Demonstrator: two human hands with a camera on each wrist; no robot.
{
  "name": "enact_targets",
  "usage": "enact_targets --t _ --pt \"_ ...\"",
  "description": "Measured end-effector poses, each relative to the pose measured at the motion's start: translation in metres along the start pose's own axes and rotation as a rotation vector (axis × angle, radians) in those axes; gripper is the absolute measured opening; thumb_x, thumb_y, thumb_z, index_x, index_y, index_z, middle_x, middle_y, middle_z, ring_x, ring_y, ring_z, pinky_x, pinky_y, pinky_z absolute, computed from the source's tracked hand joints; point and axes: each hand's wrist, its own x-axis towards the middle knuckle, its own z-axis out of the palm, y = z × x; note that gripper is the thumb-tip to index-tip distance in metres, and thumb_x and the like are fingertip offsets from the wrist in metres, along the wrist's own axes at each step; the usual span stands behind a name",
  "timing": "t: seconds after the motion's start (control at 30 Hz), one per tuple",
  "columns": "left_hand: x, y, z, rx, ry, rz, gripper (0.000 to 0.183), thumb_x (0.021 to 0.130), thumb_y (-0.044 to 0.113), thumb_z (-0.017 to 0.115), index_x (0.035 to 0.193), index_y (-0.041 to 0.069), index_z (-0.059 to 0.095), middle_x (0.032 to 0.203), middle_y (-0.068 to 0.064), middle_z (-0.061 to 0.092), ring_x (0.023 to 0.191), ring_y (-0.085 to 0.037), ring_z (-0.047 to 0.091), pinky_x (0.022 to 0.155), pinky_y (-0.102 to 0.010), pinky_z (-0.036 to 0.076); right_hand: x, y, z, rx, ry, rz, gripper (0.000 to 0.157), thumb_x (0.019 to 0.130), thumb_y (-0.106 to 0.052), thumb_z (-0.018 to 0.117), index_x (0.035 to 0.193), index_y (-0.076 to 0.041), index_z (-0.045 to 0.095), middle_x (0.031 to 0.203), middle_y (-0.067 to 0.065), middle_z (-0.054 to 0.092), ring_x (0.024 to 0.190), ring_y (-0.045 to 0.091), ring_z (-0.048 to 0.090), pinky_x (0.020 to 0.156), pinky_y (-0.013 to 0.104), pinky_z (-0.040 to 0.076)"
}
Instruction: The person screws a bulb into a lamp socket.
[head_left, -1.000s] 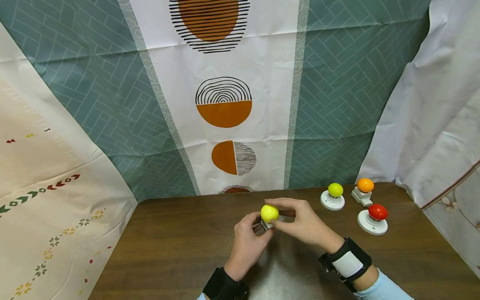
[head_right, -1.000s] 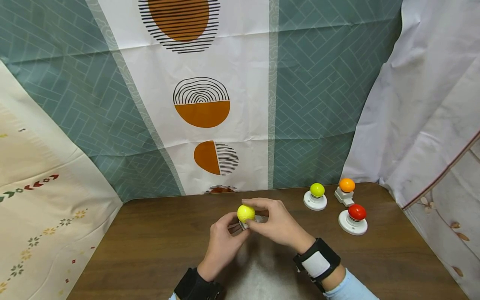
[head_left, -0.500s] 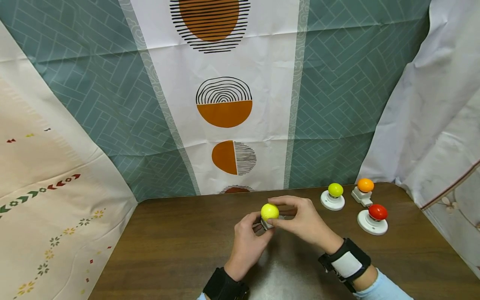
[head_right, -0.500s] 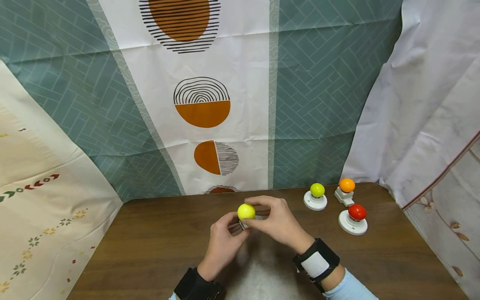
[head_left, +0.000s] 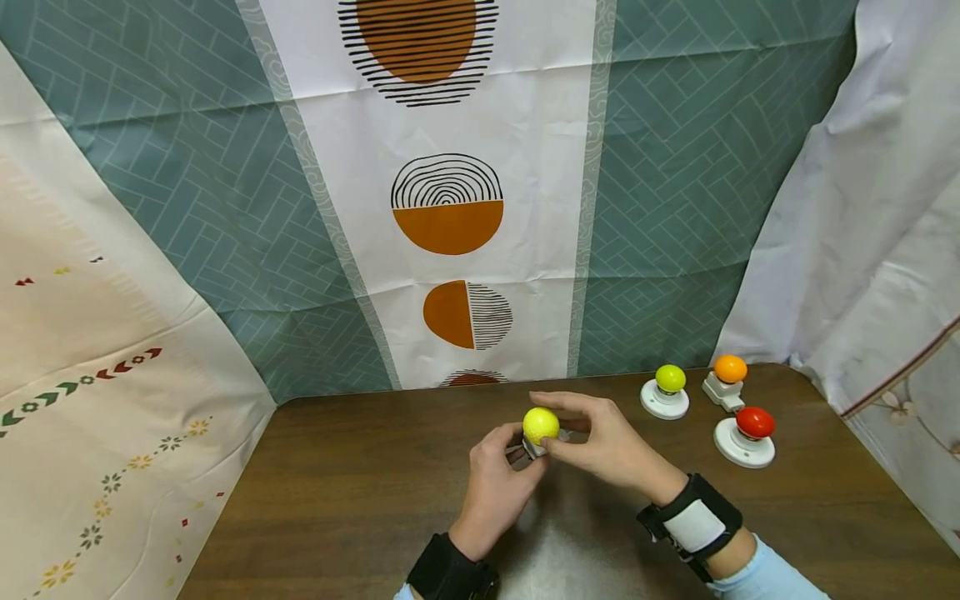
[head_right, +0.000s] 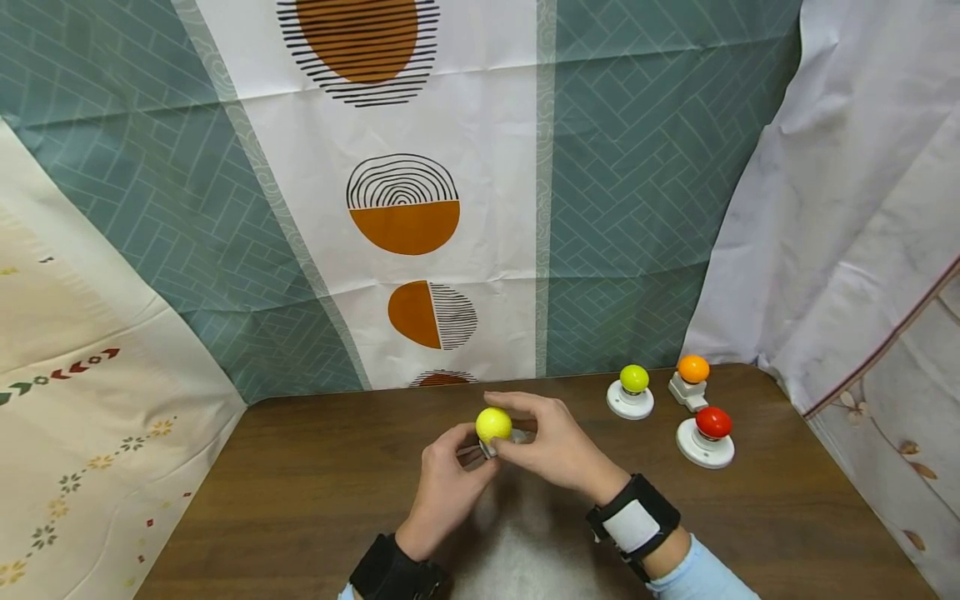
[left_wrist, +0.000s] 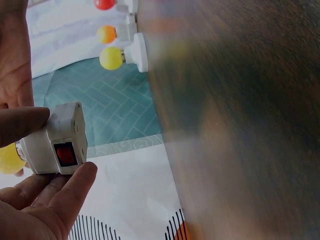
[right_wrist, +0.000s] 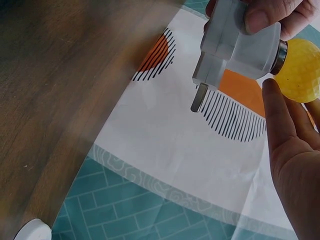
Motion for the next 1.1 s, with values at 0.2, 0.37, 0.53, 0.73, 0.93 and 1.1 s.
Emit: enact_targets --t 0.2,0.37,0.53,0.73,0.93,1.1 --pt "0.001 0.001 0.000 0.013 0.006 0.002 0.032 0.079 0.024 0.073 0.109 0.019 0.061 0.101 0.008 0.058 0.093 -0.007 0.058 0.077 -0.025 0.047 0.001 -0.018 -0.002 0.016 -0.008 -0.003 0.046 0.080 -0.010 0.071 0.124 -0.010 0.057 0.120 0.001 0.057 0.109 0.021 0.054 0.085 0.038 0.046" --pt "0.001 0.000 0.000 0.021 0.012 0.006 0.032 0.079 0.024 0.073 0.108 0.019 0.061 0.100 0.008 0.059 0.092 -0.006 0.058 0.077 -0.024 0.048 0.000 -0.019 -0.001 0.020 0.005 0.000 0.045 0.078 -0.012 0.073 0.121 -0.010 0.059 0.116 0.003 0.059 0.104 0.022 0.057 0.082 0.039 0.047" --pt "0.000 0.000 0.000 0.018 0.013 0.022 0.032 0.079 0.026 0.073 0.108 0.019 0.061 0.100 0.009 0.059 0.092 -0.006 0.058 0.077 -0.025 0.048 -0.001 -0.002 0.001 0.020 0.045 0.010 0.045 0.076 -0.022 0.077 0.118 -0.018 0.061 0.113 -0.002 0.061 0.099 0.016 0.060 0.080 0.036 0.048" --pt "0.000 0.000 0.000 0.003 0.020 0.023 0.031 0.079 0.026 0.073 0.108 0.021 0.061 0.099 0.009 0.059 0.092 -0.005 0.058 0.077 -0.025 0.048 -0.001 0.002 0.003 0.014 0.087 0.015 0.045 0.072 -0.027 0.079 0.114 -0.021 0.063 0.109 -0.005 0.062 0.094 0.014 0.061 0.077 0.038 0.050" --pt "0.000 0.001 0.000 0.001 0.018 0.008 0.031 0.079 0.024 0.073 0.107 0.021 0.061 0.099 0.010 0.059 0.092 -0.007 0.059 0.077 -0.026 0.048 -0.001 0.001 0.002 -0.002 0.081 0.033 0.048 0.073 -0.028 0.079 0.117 -0.023 0.061 0.113 -0.007 0.061 0.097 0.013 0.060 0.079 0.038 0.049" --pt "0.000 0.001 -0.001 0.005 0.008 -0.008 0.032 0.079 0.025 0.073 0.108 0.020 0.061 0.100 0.009 0.059 0.093 -0.008 0.059 0.077 -0.025 0.047 -0.001 0.001 0.000 -0.017 0.022 0.010 0.053 0.077 -0.029 0.076 0.126 -0.023 0.056 0.122 -0.008 0.056 0.104 0.015 0.057 0.084 0.034 0.046"
